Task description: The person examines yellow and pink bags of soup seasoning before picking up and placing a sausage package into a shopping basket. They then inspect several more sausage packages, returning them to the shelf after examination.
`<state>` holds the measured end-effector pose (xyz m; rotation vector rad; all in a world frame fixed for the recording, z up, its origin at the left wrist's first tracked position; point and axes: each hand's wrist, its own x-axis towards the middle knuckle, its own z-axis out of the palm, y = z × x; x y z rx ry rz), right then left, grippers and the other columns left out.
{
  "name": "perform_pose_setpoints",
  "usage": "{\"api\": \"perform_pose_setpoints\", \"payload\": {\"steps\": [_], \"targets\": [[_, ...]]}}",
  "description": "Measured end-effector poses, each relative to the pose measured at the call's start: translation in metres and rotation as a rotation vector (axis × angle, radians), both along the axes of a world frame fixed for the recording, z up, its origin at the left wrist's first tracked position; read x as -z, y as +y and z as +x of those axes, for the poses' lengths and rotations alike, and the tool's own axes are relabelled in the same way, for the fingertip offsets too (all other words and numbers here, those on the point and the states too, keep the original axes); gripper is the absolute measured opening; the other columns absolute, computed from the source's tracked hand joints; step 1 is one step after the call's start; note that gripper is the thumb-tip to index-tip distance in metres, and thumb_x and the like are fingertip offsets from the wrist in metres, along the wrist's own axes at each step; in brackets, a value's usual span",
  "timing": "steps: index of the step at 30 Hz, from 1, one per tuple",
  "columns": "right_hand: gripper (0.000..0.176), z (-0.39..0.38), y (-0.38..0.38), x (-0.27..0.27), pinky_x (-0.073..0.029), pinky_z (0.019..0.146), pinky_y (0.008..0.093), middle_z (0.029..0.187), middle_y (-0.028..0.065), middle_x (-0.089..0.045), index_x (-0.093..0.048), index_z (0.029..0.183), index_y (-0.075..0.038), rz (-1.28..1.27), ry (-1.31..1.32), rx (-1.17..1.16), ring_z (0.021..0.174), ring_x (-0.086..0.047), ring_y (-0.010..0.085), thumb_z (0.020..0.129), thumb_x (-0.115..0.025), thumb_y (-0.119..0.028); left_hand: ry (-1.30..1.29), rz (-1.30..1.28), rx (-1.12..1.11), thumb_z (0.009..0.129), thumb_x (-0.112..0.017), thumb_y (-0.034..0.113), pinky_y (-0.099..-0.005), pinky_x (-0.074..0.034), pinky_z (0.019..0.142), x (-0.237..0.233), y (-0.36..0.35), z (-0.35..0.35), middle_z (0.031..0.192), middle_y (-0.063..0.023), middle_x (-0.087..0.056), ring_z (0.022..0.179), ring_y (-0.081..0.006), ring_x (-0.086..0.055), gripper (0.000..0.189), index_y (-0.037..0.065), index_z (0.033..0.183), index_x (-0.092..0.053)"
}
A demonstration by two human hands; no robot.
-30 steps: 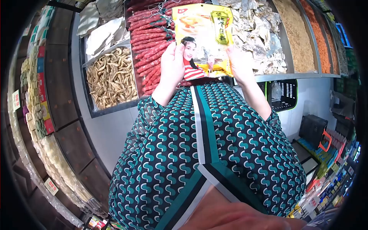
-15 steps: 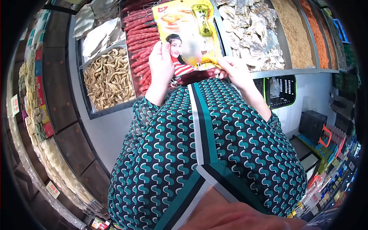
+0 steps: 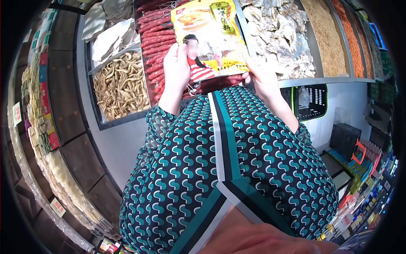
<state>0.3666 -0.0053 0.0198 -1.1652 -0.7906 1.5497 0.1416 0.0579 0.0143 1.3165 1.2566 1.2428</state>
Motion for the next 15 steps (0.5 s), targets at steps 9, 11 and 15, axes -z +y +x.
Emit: {"api": "perform_pose_setpoints", "payload": {"steps": [9, 11, 15], "targets": [[0.017, 0.009, 0.000, -0.027, -0.037, 0.049, 0.0160, 0.064, -0.0012, -0.057, -0.062, 0.087, -0.003, 0.016, -0.243, -0.269, 0.053, -0.048, 0.0027, 0.088, -0.061, -0.020, -0.039, -0.087, 0.056, 0.096, -0.045, 0.019, -0.0246, -0.043, 0.066, 0.001, 0.005, -0.015, 0.076, -0.0020, -0.059, 0.071, -0.0082, -0.052, 0.025, -0.001, 0.091, -0.059], [0.020, 0.016, 0.002, -0.028, -0.039, 0.050, 0.0170, 0.062, -0.0025, -0.056, -0.062, 0.083, -0.003, 0.046, -0.350, -0.317, 0.054, -0.049, 0.0029, 0.088, -0.061, -0.022, 0.050, 0.021, 0.058, 0.096, -0.045, 0.018, -0.0243, -0.043, 0.066, -0.007, 0.003, -0.013, 0.077, -0.0020, -0.060, 0.071, -0.0081, -0.052, 0.024, -0.001, 0.091, -0.058], [0.020, 0.020, 0.008, -0.004, -0.042, 0.059, 0.0181, 0.079, 0.0001, -0.059, -0.059, 0.095, -0.003, 0.124, -0.290, -0.417, 0.066, -0.052, 0.0031, 0.088, -0.061, -0.021, -0.009, 0.067, 0.039, 0.096, -0.044, 0.015, -0.0226, -0.043, 0.065, -0.013, -0.007, -0.007, 0.078, -0.0015, -0.059, 0.069, -0.0077, -0.052, 0.020, -0.001, 0.095, -0.056]]}}
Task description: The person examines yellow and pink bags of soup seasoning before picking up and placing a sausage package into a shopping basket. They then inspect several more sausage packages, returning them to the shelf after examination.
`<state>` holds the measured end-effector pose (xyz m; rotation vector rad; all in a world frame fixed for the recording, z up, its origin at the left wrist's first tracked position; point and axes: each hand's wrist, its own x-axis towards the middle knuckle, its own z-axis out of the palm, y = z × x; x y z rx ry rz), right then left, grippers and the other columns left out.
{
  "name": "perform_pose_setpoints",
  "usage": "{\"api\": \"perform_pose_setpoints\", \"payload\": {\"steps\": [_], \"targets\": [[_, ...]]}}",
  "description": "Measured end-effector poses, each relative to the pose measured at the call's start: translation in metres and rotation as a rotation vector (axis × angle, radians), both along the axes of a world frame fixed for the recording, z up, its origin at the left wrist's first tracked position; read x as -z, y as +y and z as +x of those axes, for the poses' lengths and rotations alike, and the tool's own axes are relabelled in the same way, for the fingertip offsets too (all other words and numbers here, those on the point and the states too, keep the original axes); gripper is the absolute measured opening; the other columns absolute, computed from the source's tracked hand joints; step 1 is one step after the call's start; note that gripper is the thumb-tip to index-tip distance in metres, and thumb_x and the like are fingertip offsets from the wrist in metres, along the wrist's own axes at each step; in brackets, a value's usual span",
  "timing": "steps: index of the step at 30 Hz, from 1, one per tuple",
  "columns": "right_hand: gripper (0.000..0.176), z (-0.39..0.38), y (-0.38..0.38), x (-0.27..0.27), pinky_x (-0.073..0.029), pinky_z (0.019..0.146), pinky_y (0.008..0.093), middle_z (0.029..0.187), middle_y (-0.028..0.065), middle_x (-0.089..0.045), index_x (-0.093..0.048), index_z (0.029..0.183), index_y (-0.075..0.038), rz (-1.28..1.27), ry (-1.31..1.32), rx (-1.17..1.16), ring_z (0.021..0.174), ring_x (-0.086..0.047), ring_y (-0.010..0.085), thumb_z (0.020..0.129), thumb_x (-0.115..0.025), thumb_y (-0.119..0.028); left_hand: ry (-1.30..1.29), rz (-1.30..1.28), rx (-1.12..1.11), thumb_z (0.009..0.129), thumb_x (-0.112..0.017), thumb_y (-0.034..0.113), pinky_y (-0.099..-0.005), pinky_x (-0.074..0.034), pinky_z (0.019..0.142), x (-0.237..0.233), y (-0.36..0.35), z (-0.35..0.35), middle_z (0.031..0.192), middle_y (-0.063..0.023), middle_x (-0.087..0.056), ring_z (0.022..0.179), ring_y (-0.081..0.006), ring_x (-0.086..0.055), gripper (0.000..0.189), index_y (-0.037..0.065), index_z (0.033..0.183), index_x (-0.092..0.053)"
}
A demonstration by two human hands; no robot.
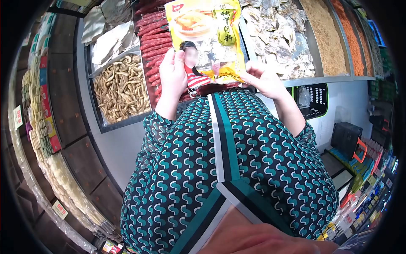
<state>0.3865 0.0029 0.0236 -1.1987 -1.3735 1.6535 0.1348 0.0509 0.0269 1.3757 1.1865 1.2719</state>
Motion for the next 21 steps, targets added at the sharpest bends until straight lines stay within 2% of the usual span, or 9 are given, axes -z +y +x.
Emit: {"api": "perform_pose_setpoints", "payload": {"steps": [2, 3, 6, 7, 9, 12, 13, 17, 21], "targets": [[0.029, -0.003, 0.005, 0.006, -0.044, 0.069, 0.0197, 0.098, 0.0046, -0.057, -0.051, 0.112, -0.001, 0.095, 0.224, 0.113, 0.079, -0.053, 0.0058, 0.089, -0.059, -0.016, 0.053, 0.014, 0.019, 0.097, -0.044, 0.015, -0.0223, -0.043, 0.065, 0.003, -0.005, -0.003, 0.077, -0.0014, -0.059, 0.069, -0.0073, -0.052, 0.021, -0.001, 0.095, -0.057], [0.029, -0.007, 0.006, 0.003, -0.044, 0.069, 0.0197, 0.098, 0.0046, -0.057, -0.051, 0.112, -0.001, 0.096, 0.224, 0.116, 0.079, -0.053, 0.0058, 0.089, -0.059, -0.016, 0.106, 0.024, 0.034, 0.097, -0.043, 0.016, -0.0220, -0.043, 0.065, 0.004, -0.007, -0.004, 0.077, -0.0014, -0.059, 0.069, -0.0070, -0.052, 0.022, -0.001, 0.096, -0.057], [0.024, -0.033, 0.014, 0.000, -0.044, 0.070, 0.0231, 0.092, 0.0054, -0.058, -0.053, 0.108, 0.002, 0.208, 0.172, 0.560, 0.078, -0.054, 0.0098, 0.089, -0.057, -0.012, 0.007, 0.087, 0.084, 0.097, -0.043, 0.015, -0.0202, -0.043, 0.059, 0.006, -0.016, 0.007, 0.070, 0.0000, -0.059, 0.061, -0.0064, -0.053, 0.021, -0.001, 0.100, -0.056], [0.024, -0.030, 0.015, 0.008, -0.044, 0.070, 0.0231, 0.092, 0.0054, -0.058, -0.053, 0.108, 0.002, 0.210, 0.172, 0.561, 0.078, -0.054, 0.0098, 0.089, -0.057, -0.012, -0.001, 0.139, 0.067, 0.097, -0.044, 0.015, -0.0200, -0.043, 0.059, 0.003, -0.020, 0.013, 0.070, 0.0000, -0.059, 0.061, -0.0066, -0.054, 0.021, -0.002, 0.101, -0.055], [0.022, -0.023, 0.016, 0.020, -0.043, 0.070, 0.0216, 0.087, 0.0011, -0.062, -0.060, 0.104, 0.003, 0.399, -0.204, 0.554, 0.077, -0.053, 0.0065, 0.094, -0.051, -0.015, -0.057, 0.061, 0.085, 0.096, -0.044, 0.012, -0.0200, -0.045, 0.061, 0.002, -0.022, 0.012, 0.071, -0.0013, -0.060, 0.063, -0.0075, -0.056, 0.019, -0.002, 0.102, -0.055], [0.017, -0.033, 0.012, 0.009, -0.042, 0.062, 0.0204, 0.076, 0.0003, -0.061, -0.062, 0.093, 0.003, 0.516, -0.218, 0.602, 0.068, -0.050, 0.0053, 0.092, -0.053, -0.010, -0.173, -0.063, 0.108, 0.094, -0.049, 0.014, -0.0211, -0.048, 0.066, 0.009, -0.013, 0.004, 0.090, -0.0063, -0.062, 0.069, -0.0103, -0.060, 0.021, -0.003, 0.106, -0.053], [0.015, -0.035, 0.009, 0.004, -0.041, 0.061, 0.0203, 0.075, 0.0001, -0.060, -0.061, 0.093, 0.003, 0.579, -0.296, 0.572, 0.068, -0.049, 0.0045, 0.092, -0.053, -0.009, -0.482, -0.172, 0.164, 0.091, -0.055, 0.018, -0.0240, -0.048, 0.072, 0.005, -0.009, 0.006, 0.097, -0.0067, -0.061, 0.076, -0.0110, -0.060, 0.029, -0.003, 0.111, -0.052], [0.011, -0.047, 0.005, -0.001, -0.042, 0.056, 0.0253, 0.068, 0.0092, -0.060, -0.062, 0.082, 0.004, 0.632, -0.298, 0.522, 0.060, -0.053, 0.0119, 0.087, -0.055, -0.003, -0.512, -0.221, 0.097, 0.085, -0.065, 0.019, -0.0291, -0.047, 0.084, -0.009, -0.004, 0.006, 0.107, -0.0097, -0.061, 0.093, -0.0155, -0.060, 0.042, -0.004, 0.117, -0.051], [0.015, -0.053, 0.008, -0.004, -0.046, 0.065, 0.0230, 0.081, 0.0052, -0.064, -0.062, 0.098, 0.005, 0.396, 0.091, 0.574, 0.070, -0.057, 0.0094, 0.088, -0.056, -0.004, -0.559, -0.274, 0.125, 0.082, -0.066, 0.016, -0.0288, -0.047, 0.085, -0.019, -0.005, 0.006, 0.108, -0.0103, -0.061, 0.095, -0.0159, -0.060, 0.042, -0.004, 0.116, -0.052]]}}
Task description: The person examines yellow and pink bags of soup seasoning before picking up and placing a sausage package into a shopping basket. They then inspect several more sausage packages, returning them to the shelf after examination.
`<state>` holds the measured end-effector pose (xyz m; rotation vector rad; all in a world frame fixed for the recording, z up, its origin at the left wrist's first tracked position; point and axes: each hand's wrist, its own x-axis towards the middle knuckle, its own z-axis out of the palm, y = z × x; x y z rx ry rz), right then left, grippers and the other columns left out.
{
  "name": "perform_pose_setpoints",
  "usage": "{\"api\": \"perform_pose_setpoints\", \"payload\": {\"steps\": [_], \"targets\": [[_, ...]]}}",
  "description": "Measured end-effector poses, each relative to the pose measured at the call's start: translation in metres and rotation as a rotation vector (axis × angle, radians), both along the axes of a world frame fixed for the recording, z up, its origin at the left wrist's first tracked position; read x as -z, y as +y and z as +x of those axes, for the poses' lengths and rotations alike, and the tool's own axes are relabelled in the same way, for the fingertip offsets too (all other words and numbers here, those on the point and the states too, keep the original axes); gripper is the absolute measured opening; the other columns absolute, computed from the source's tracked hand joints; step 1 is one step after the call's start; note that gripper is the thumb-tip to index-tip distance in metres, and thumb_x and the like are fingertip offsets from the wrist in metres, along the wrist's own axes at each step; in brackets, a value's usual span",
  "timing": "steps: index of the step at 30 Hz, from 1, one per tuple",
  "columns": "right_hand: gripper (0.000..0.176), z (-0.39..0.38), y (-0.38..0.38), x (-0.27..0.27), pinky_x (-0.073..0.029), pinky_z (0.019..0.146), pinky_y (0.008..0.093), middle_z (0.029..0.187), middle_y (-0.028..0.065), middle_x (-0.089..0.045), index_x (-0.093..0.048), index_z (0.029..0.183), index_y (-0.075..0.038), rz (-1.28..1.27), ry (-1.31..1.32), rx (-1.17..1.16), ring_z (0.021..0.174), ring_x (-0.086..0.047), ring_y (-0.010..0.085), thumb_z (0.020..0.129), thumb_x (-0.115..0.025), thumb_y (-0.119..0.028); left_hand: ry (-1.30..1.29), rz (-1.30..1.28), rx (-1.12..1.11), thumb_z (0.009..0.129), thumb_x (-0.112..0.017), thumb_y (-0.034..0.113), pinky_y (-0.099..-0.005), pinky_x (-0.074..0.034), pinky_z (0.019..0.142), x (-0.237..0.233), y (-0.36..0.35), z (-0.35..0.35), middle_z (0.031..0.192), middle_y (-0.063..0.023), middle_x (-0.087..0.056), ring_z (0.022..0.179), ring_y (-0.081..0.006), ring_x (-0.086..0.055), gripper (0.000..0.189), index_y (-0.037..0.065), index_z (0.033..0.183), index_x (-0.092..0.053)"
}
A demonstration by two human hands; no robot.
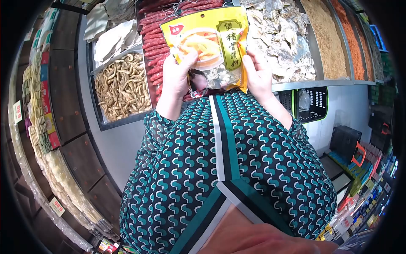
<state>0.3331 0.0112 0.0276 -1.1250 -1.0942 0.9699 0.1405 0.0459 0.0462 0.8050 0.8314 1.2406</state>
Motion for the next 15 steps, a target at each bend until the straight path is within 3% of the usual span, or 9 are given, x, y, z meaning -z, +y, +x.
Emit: {"api": "perform_pose_setpoints", "payload": {"steps": [2, 6, 8, 11, 13, 15], "targets": [[0.020, 0.001, 0.005, -0.002, -0.045, 0.073, 0.0209, 0.090, 0.0053, -0.064, -0.062, 0.104, 0.004, -0.024, 0.099, 0.045, 0.078, -0.056, 0.0059, 0.091, -0.056, -0.010, 0.044, 0.012, 0.047, 0.081, -0.066, 0.012, -0.0288, -0.047, 0.085, 0.004, -0.002, 0.000, 0.107, -0.0101, -0.062, 0.095, -0.0156, -0.060, 0.040, -0.004, 0.115, -0.052], [0.017, 0.021, 0.006, 0.001, -0.046, 0.068, 0.0214, 0.082, 0.0048, -0.065, -0.064, 0.097, 0.004, -0.072, -0.227, 0.044, 0.074, -0.058, 0.0085, 0.087, -0.062, -0.010, -0.001, -0.020, 0.055, 0.079, -0.066, 0.009, -0.0286, -0.048, 0.084, 0.004, -0.003, 0.008, 0.106, -0.0101, -0.062, 0.093, -0.0158, -0.060, 0.040, -0.004, 0.114, -0.053], [0.014, 0.020, 0.006, 0.005, -0.046, 0.067, 0.0211, 0.079, 0.0047, -0.065, -0.066, 0.091, 0.002, -0.047, -0.184, 0.057, 0.071, -0.058, 0.0089, 0.087, -0.062, -0.011, -0.021, -0.055, 0.039, 0.080, -0.065, 0.011, -0.0283, -0.048, 0.083, 0.004, -0.003, 0.009, 0.105, -0.0100, -0.062, 0.093, -0.0157, -0.060, 0.040, -0.005, 0.114, -0.053], [0.018, 0.018, 0.005, 0.004, -0.047, 0.067, 0.0221, 0.078, 0.0048, -0.064, -0.063, 0.099, 0.003, -0.053, -0.061, 0.003, 0.072, -0.058, 0.0091, 0.087, -0.061, -0.010, -0.054, -0.072, 0.005, 0.081, -0.064, 0.011, -0.0282, -0.048, 0.083, 0.004, -0.002, 0.008, 0.105, -0.0098, -0.062, 0.092, -0.0158, -0.061, 0.039, -0.005, 0.115, -0.053], [0.024, 0.018, 0.008, 0.008, -0.047, 0.072, 0.0233, 0.083, 0.0051, -0.064, -0.057, 0.109, 0.002, -0.119, 0.238, -0.004, 0.077, -0.059, 0.0092, 0.088, -0.060, -0.009, -0.075, -0.071, 0.016, 0.082, -0.063, 0.012, -0.0280, -0.048, 0.083, 0.002, -0.001, 0.008, 0.105, -0.0098, -0.062, 0.092, -0.0154, -0.061, 0.038, -0.005, 0.115, -0.053], [0.027, 0.016, 0.010, 0.000, -0.046, 0.075, 0.0233, 0.086, 0.0052, -0.064, -0.054, 0.111, 0.002, -0.119, 0.328, -0.041, 0.080, -0.058, 0.0089, 0.087, -0.060, -0.009, -0.085, -0.078, 0.028, 0.083, -0.063, 0.013, -0.0276, -0.048, 0.083, 0.000, 0.000, 0.007, 0.105, -0.0097, -0.062, 0.092, -0.0149, -0.061, 0.037, -0.005, 0.114, -0.053]]}}
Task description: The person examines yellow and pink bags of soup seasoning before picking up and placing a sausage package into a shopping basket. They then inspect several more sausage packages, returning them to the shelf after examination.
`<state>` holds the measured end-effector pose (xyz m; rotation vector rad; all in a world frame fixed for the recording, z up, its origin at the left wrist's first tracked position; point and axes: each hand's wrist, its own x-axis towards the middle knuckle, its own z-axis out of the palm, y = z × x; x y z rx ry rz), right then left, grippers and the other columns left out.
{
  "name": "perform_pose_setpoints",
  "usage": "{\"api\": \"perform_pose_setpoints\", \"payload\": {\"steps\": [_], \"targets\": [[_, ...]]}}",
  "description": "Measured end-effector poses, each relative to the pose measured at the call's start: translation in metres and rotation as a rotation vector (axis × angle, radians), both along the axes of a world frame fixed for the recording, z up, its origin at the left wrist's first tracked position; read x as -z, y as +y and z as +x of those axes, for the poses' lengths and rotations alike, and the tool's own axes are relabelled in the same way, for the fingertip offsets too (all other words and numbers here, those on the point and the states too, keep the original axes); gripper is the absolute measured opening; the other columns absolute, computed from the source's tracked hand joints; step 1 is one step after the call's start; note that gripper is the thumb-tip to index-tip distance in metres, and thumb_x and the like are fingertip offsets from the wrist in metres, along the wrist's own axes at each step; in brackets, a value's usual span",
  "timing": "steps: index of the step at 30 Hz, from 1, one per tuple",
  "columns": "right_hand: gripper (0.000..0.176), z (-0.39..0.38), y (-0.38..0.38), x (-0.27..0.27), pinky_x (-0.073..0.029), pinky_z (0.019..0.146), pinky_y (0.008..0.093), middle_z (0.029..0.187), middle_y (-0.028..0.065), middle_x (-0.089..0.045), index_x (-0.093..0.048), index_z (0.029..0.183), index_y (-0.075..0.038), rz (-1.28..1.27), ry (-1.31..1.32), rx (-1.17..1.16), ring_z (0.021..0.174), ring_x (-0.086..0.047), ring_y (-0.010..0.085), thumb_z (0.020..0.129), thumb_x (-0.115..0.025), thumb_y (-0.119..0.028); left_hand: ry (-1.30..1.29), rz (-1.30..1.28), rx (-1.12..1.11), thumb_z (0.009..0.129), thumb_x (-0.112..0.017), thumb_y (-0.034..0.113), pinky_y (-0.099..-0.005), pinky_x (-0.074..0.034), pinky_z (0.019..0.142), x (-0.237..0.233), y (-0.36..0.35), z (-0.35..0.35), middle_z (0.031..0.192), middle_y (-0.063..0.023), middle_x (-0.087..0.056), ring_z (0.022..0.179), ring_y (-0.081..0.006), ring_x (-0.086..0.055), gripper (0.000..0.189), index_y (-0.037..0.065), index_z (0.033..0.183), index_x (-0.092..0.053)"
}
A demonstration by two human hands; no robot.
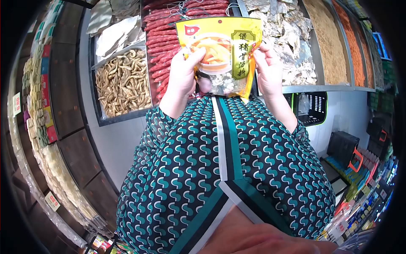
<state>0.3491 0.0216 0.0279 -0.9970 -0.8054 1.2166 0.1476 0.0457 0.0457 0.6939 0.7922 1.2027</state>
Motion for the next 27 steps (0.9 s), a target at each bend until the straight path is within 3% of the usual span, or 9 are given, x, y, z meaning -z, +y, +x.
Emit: {"api": "perform_pose_setpoints", "payload": {"steps": [3, 5, 15, 21, 23, 27], "targets": [[0.027, 0.000, 0.000, -0.010, -0.044, 0.082, 0.0235, 0.093, 0.0047, -0.063, -0.054, 0.110, 0.001, 0.045, 0.130, -0.086, 0.086, -0.058, 0.0091, 0.086, -0.061, -0.008, 0.026, -0.013, 0.010, 0.085, -0.062, 0.014, -0.0269, -0.048, 0.082, -0.003, -0.002, 0.002, 0.104, -0.0095, -0.063, 0.092, -0.0141, -0.061, 0.035, -0.005, 0.113, -0.055], [0.028, 0.007, 0.002, -0.001, -0.045, 0.080, 0.0235, 0.093, 0.0042, -0.064, -0.057, 0.109, 0.001, -0.005, -0.015, -0.158, 0.084, -0.058, 0.0090, 0.084, -0.064, -0.009, 0.064, -0.017, 0.006, 0.086, -0.061, 0.015, -0.0265, -0.048, 0.082, -0.006, -0.003, 0.004, 0.104, -0.0093, -0.063, 0.091, -0.0138, -0.061, 0.034, -0.005, 0.112, -0.055], [0.020, 0.003, 0.002, -0.011, -0.042, 0.065, 0.0175, 0.091, 0.0022, -0.064, -0.062, 0.104, 0.001, -0.143, 0.069, -0.116, 0.076, -0.057, 0.0049, 0.087, -0.060, -0.008, 0.055, 0.042, -0.058, 0.089, -0.059, 0.022, -0.0275, -0.049, 0.080, -0.003, -0.003, 0.000, 0.101, -0.0100, -0.064, 0.089, -0.0143, -0.062, 0.035, -0.007, 0.110, -0.056], [0.021, 0.004, 0.003, -0.012, -0.045, 0.073, 0.0196, 0.096, 0.0051, -0.065, -0.061, 0.106, 0.002, -0.063, 0.108, -0.095, 0.083, -0.060, 0.0084, 0.086, -0.060, -0.007, 0.001, 0.030, -0.103, 0.090, -0.058, 0.022, -0.0265, -0.049, 0.077, -0.008, -0.003, 0.004, 0.098, -0.0094, -0.065, 0.085, -0.0132, -0.062, 0.033, -0.007, 0.106, -0.057], [0.023, 0.002, 0.007, -0.020, -0.047, 0.080, 0.0226, 0.100, 0.0076, -0.065, -0.060, 0.107, 0.003, -0.015, 0.228, -0.126, 0.089, -0.061, 0.0119, 0.085, -0.060, -0.005, 0.132, 0.063, 0.008, 0.092, -0.053, 0.019, -0.0306, -0.049, 0.085, 0.003, -0.001, -0.006, 0.106, -0.0123, -0.063, 0.094, -0.0183, -0.062, 0.033, -0.006, 0.113, -0.053], [0.025, 0.014, 0.012, -0.024, -0.045, 0.080, 0.0243, 0.098, 0.0068, -0.065, -0.062, 0.106, 0.001, -0.005, 0.151, -0.157, 0.088, -0.059, 0.0098, 0.083, -0.065, -0.005, 0.210, 0.113, 0.112, 0.092, -0.054, 0.015, -0.0314, -0.050, 0.083, -0.007, -0.001, -0.010, 0.104, -0.0124, -0.063, 0.093, -0.0183, -0.063, 0.029, -0.005, 0.112, -0.054]]}}
